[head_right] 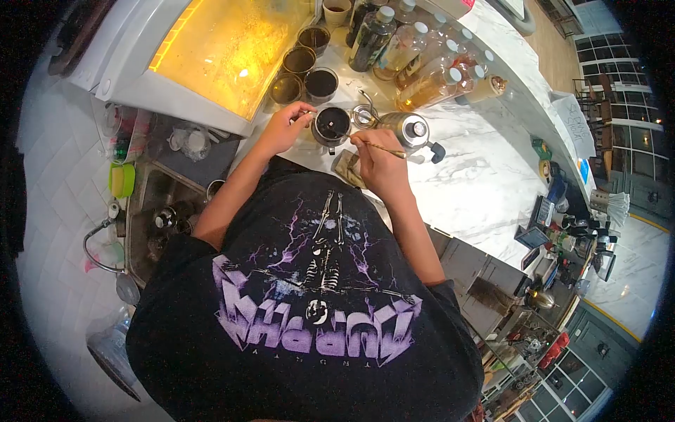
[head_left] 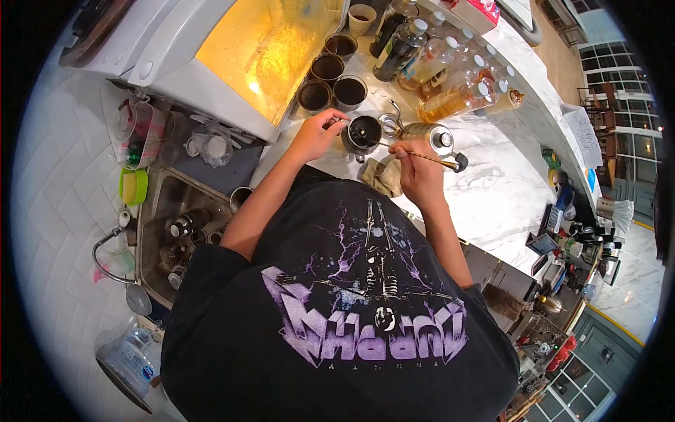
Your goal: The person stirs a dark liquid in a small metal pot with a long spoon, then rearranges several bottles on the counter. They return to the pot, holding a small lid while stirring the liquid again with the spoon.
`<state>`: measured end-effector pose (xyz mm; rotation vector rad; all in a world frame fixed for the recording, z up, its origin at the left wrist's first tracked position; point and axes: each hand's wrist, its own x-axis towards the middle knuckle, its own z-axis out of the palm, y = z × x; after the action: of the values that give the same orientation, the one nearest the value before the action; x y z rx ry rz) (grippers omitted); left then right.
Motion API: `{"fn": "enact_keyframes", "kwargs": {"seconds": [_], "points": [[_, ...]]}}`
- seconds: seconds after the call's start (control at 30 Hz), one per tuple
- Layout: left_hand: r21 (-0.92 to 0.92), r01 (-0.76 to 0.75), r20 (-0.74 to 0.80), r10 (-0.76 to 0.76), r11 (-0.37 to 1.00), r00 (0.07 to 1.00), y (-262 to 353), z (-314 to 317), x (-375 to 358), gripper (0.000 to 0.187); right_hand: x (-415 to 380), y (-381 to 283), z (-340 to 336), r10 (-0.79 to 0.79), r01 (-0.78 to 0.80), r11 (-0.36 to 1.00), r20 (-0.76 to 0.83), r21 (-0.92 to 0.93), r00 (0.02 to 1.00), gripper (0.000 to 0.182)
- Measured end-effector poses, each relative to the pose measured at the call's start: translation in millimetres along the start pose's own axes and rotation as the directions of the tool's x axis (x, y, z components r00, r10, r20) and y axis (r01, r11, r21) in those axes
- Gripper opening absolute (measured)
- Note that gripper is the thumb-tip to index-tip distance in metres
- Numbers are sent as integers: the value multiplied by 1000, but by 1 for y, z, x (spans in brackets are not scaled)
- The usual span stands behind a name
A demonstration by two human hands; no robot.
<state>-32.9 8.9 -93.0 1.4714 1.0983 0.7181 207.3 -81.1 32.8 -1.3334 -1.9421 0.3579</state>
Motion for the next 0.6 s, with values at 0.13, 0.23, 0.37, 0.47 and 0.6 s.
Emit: {"fn": "enact_keyframes", "kwargs": {"seconds": [0.13,0.23,0.37,0.47,0.6], "points": [[-53,3,8,-2,999,1000,0,0,0,23,-3,-1,5,28,-28,1000,-3,14,1000,4],[-43,-10,3,10,999,1000,-1,0,0,23,-3,0,10,37,-36,999,-28,33,999,4],[-6,-12,7,12,1000,1000,-1,-2,0,24,-10,4,5,130,-130,991,-18,31,991,5],[17,-22,3,22,1000,1000,0,-1,0,24,-9,0,1,105,-105,994,13,20,994,4],[-12,-11,0,11,1000,1000,1,0,-1,25,-7,1,8,76,-76,996,-1,51,997,3]]}}
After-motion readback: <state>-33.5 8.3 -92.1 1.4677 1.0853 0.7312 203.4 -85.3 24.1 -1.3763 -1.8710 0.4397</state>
